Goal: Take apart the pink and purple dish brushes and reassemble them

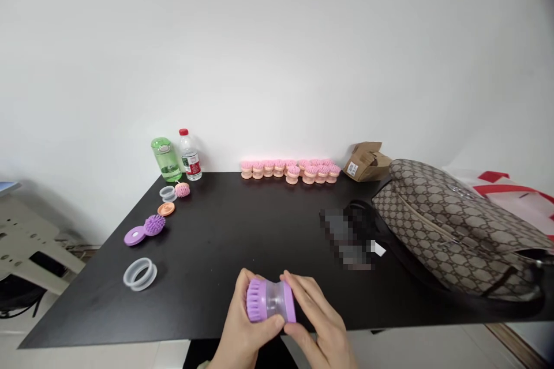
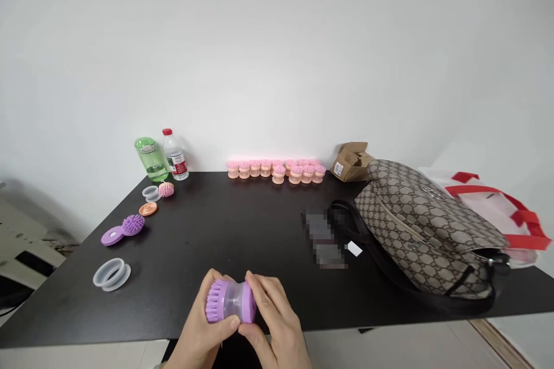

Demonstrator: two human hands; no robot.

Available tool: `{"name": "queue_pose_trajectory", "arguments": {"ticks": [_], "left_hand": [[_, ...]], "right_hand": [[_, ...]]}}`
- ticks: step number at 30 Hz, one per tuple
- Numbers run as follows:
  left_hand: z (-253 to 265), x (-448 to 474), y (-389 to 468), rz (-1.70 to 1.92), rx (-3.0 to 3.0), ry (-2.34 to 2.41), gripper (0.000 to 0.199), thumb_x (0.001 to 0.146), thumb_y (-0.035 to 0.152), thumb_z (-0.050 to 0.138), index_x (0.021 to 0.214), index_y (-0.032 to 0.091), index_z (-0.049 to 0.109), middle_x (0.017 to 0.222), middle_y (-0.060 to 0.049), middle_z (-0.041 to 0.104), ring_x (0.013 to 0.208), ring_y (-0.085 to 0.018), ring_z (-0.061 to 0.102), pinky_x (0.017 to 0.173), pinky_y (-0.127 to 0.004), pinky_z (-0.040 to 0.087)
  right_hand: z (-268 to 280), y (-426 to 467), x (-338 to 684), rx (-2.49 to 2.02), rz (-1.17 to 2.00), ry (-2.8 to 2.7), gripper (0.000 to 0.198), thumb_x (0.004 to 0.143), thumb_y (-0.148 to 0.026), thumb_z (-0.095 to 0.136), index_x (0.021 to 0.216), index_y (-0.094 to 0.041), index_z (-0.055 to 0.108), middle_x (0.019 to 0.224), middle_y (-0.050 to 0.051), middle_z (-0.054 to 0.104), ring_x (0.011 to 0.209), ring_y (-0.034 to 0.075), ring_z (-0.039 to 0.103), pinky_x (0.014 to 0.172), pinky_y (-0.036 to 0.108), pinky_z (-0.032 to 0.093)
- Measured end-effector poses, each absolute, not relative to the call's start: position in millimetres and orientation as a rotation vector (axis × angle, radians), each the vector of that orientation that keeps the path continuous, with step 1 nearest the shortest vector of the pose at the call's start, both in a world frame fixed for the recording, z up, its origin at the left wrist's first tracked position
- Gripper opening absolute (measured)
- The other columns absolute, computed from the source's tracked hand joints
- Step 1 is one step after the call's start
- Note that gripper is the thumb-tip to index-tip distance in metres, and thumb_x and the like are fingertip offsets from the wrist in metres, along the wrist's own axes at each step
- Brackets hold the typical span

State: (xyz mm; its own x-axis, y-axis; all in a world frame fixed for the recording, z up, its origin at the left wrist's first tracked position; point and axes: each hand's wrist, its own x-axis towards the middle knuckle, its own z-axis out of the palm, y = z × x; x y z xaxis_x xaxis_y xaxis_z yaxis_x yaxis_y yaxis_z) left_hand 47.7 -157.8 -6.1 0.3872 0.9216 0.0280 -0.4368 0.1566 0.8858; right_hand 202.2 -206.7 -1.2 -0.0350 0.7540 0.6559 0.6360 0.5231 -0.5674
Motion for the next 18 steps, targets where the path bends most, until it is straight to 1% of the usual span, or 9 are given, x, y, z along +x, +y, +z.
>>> {"name": "queue_pose_trajectory", "arguments": {"ticks": [3,5,7,9,12,15,16,18], "left_hand": [[-10.5,40.1,-158.5,1.1,1.158,0.698,0.048,0.066,0.045,0.087,0.088,0.021,0.051,0.086,0.0,0.056,0.069,-0.012,0.048,0.064,-0.024,0.038],[-10.9,35.6,-158.2,1.107,1.246,0.711,0.047,0.067,0.046,0.085,0.09,0.021,0.051,0.087,0.0,0.057,0.07,-0.014,0.05,0.064,-0.025,0.039],[-8.3,31.4,-156.8,1.098,1.283,0.679,0.049,0.067,0.046,0.086,0.09,0.022,0.05,0.088,-0.001,0.058,0.071,-0.015,0.052,0.064,-0.026,0.039],[-3.0,27.4,-154.5,1.091,1.292,0.649,0.05,0.066,0.046,0.086,0.09,0.022,0.05,0.09,-0.002,0.059,0.071,-0.015,0.052,0.064,-0.026,0.04],[5.7,22.0,-150.4,1.093,1.245,0.649,0.051,0.066,0.046,0.088,0.09,0.021,0.051,0.088,-0.001,0.057,0.07,-0.013,0.049,0.063,-0.025,0.038],[8.9,19.1,-147.9,1.09,1.075,0.617,0.052,0.063,0.043,0.09,0.084,0.02,0.049,0.075,0.004,0.051,0.065,-0.01,0.044,0.06,-0.022,0.035],[8.4,18.8,-147.5,1.073,0.988,0.598,0.052,0.062,0.042,0.091,0.082,0.02,0.048,0.073,0.004,0.05,0.065,-0.01,0.044,0.06,-0.021,0.036],[5.9,18.9,-147.2,0.976,0.779,0.574,0.049,0.064,0.04,0.09,0.084,0.019,0.051,0.073,0.003,0.054,0.066,-0.01,0.051,0.063,-0.021,0.04]], "right_hand": [[1.0,-207.1,196.6,-1.173,0.085,-1.704,0.049,0.099,-0.048,0.052,0.141,-0.025,0.052,0.113,0.009,0.07,0.098,0.022,0.07,0.082,0.027,0.061],[2.8,-204.8,192.2,-1.164,0.075,-1.666,0.051,0.094,-0.057,0.054,0.132,-0.024,0.057,0.098,0.007,0.072,0.084,0.021,0.071,0.072,0.027,0.061],[4.9,-200.7,188.2,-1.146,0.086,-1.644,0.051,0.091,-0.063,0.054,0.122,-0.023,0.059,0.083,0.004,0.069,0.07,0.018,0.068,0.06,0.025,0.059],[7.1,-196.3,185.2,-1.127,0.087,-1.651,0.049,0.092,-0.063,0.051,0.119,-0.023,0.059,0.079,0.003,0.066,0.065,0.017,0.066,0.057,0.025,0.058],[10.6,-191.1,183.2,-1.094,0.073,-1.709,0.055,0.094,-0.063,0.046,0.128,-0.022,0.056,0.089,0.007,0.068,0.074,0.019,0.067,0.063,0.027,0.06],[15.9,-187.1,184.5,-1.052,0.03,-1.822,0.057,0.095,-0.059,0.048,0.136,-0.02,0.054,0.104,0.011,0.07,0.09,0.023,0.068,0.077,0.031,0.061],[18.3,-185.7,185.9,-1.036,0.001,-1.869,0.053,0.096,-0.053,0.051,0.138,-0.019,0.053,0.11,0.012,0.07,0.096,0.024,0.067,0.082,0.032,0.061],[23.3,-182.6,190.5,-0.986,-0.079,-1.967,0.041,0.1,-0.034,0.053,0.138,-0.019,0.054,0.119,0.013,0.069,0.106,0.024,0.065,0.089,0.033,0.059]]}}
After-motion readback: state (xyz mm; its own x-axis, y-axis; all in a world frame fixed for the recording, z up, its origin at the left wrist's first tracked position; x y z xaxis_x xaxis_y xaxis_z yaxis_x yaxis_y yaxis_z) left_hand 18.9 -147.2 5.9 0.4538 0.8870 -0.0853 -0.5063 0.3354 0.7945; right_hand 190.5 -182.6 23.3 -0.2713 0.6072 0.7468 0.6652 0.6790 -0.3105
